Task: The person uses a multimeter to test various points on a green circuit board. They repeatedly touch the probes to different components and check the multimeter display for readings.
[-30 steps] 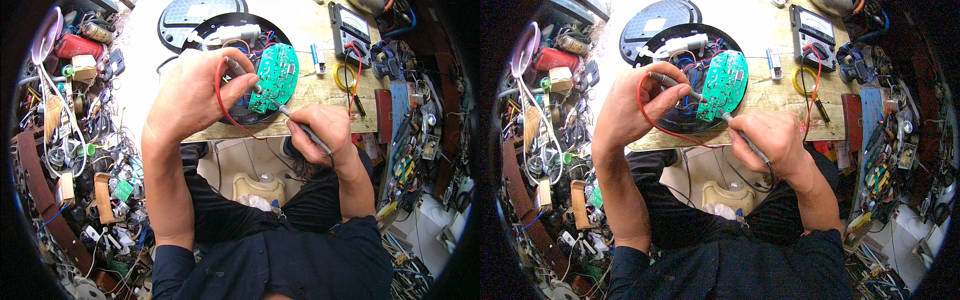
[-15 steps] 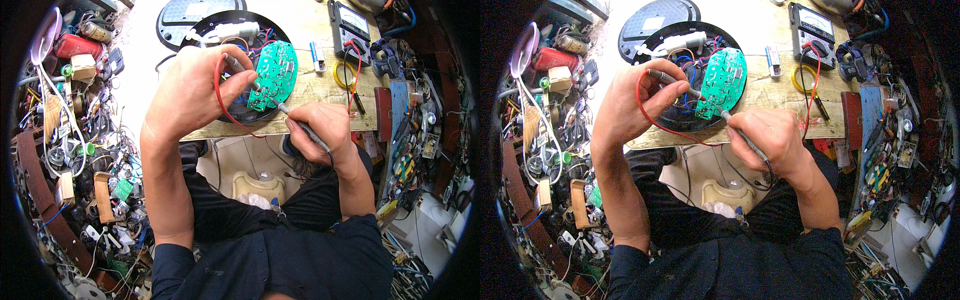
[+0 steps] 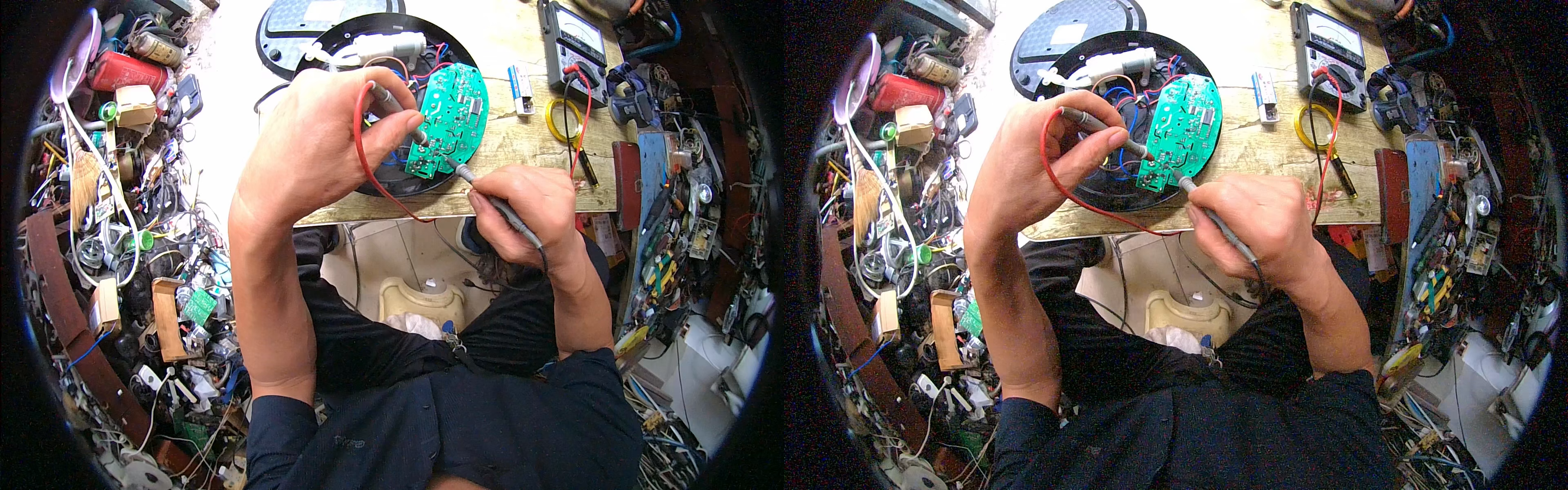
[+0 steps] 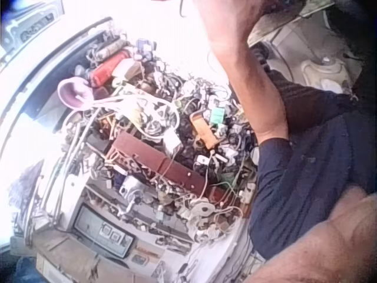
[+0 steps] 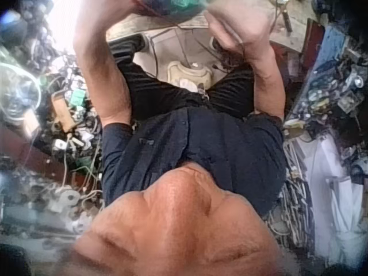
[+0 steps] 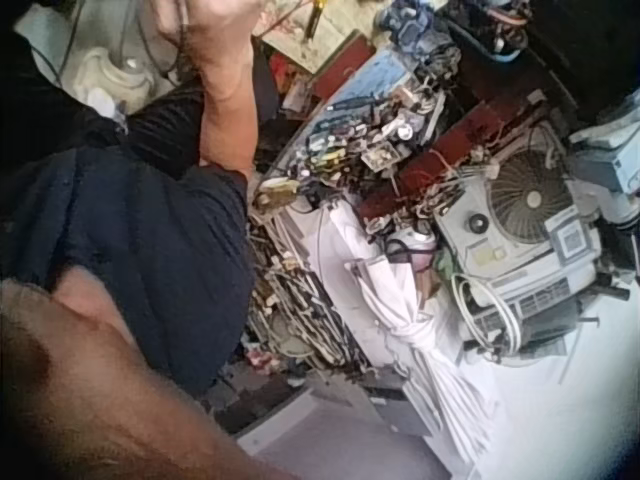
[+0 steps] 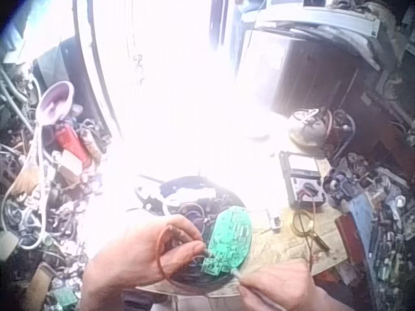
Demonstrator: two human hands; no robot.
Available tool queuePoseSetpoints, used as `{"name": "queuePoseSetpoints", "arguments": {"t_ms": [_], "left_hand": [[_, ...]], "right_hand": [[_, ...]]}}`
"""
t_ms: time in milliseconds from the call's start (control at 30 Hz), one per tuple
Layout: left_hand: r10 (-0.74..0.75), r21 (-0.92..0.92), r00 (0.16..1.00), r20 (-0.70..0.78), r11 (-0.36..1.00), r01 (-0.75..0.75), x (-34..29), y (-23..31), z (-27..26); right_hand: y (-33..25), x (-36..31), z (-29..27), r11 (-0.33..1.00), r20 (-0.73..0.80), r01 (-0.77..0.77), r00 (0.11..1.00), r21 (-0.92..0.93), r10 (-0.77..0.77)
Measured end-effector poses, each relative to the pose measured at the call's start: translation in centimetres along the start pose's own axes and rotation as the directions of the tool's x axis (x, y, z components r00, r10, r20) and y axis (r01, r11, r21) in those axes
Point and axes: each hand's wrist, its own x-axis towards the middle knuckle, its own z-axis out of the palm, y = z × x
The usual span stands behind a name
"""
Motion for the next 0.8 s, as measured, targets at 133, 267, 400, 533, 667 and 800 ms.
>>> {"name": "queuePoseSetpoints", "arguments": {"t_ms": [133, 267, 400, 533, 667, 800], "left_hand": [[-0.009, -0.003, 1.0, 0.0, 1.0, 0.009, -0.05, 0.01, 0.03], [-0.011, 0.03, 1.0, 0.01, 1.0, 0.011, -0.02, 0.41, -0.18], [-0.033, 0.029, 0.999, 0.006, 0.999, 0.033, -0.21, 0.45, -0.16], [-0.022, 0.01, 1.0, -0.003, 1.0, 0.022, -0.25, 0.2, 0.06], [-0.027, 0.016, 1.0, 0.005, 0.999, 0.027, -0.27, 0.28, 0.0], [-0.026, 0.028, 1.0, 0.006, 0.999, 0.026, -0.27, 0.45, -0.11]], "right_hand": [[0.13, 0.05, -0.35, 1.0, -0.073, -0.012, 0.997, -0.019, 0.01], [0.25, -0.08, -0.32, 0.997, -0.131, -0.082, 0.988, 0.007, 0.083], [0.3, 0.06, -0.27, 0.997, -0.101, -0.073, 0.992, 0.0, 0.073], [0.61, -0.1, 0.09, 0.998, -0.098, -0.06, 0.993, -0.013, 0.059], [0.61, -0.09, 0.11, 0.998, -0.09, -0.06, 0.994, -0.023, 0.058], [0.7, 0.0, 0.09, 0.998, -0.085, -0.04, 0.996, -0.04, 0.036]]}}
